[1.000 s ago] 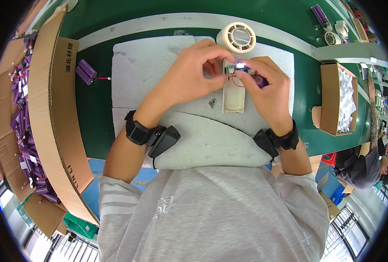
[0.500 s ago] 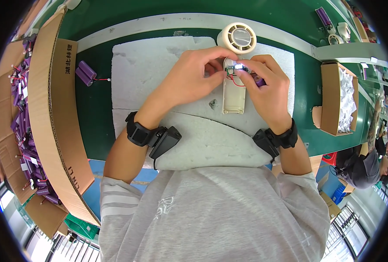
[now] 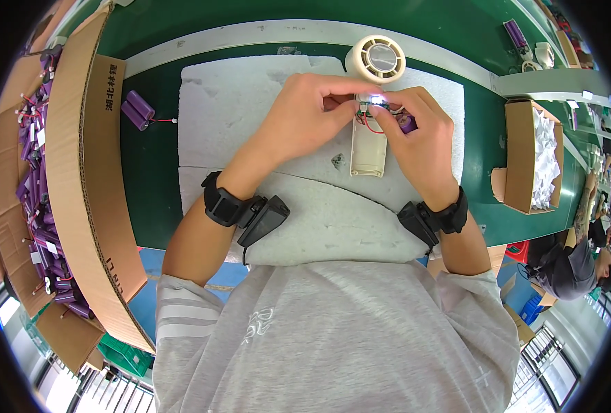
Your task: The person reaches into a cardboard box for a battery pack, connects its wires to a circuit board inside a handheld fan housing, and presses the battery pack into the handle. After testing the fan, the person sets the assembled unit onto the conveyor belt.
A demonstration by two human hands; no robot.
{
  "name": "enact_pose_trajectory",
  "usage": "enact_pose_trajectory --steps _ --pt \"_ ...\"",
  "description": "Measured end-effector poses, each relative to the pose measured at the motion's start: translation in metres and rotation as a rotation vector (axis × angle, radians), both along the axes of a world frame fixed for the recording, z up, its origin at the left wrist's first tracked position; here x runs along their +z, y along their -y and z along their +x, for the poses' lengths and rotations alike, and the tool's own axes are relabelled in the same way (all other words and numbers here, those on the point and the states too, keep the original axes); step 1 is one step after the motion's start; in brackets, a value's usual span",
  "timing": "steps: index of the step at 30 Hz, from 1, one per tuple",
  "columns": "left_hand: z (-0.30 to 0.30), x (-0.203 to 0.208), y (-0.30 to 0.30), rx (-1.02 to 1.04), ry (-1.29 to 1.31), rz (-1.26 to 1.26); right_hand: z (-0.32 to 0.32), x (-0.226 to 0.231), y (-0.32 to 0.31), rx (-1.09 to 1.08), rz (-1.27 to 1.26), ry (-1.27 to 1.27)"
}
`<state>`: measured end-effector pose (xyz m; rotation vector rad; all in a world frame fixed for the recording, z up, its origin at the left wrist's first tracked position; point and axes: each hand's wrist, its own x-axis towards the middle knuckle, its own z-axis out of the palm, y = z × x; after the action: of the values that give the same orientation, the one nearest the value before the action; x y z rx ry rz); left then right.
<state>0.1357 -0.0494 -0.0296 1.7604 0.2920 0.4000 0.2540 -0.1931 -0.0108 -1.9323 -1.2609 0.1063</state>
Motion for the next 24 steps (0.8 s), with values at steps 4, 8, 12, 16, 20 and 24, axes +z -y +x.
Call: enact_pose_trajectory --steps 4,8,12,16,20,24 --pt "0.001 0.004 0.001 -0.025 0.029 0.178 0.003 0.001 0.002 -0.003 -0.058 -0.082" --pt "0.0 0.009 -0.003 -0.086 -0.015 0.243 0.014 0.022 0.004 0.111 -0.348 -0.35" --pt "0.0 0.005 0.001 -0.067 0.069 0.229 0.027 0.038 0.017 0.266 -0.477 -0.614" --pt "-0.004 0.01 0.006 -0.049 0.079 0.202 0.03 0.043 0.029 0.374 -0.424 -0.87" --pt "-0.004 0.013 0.002 -0.02 -0.03 0.123 0.044 0.048 0.029 0.276 -0.418 -1.037" --pt "-0.006 0.009 0.0 0.013 -0.062 0.032 0.041 0.051 0.025 0.107 -0.501 -0.694"
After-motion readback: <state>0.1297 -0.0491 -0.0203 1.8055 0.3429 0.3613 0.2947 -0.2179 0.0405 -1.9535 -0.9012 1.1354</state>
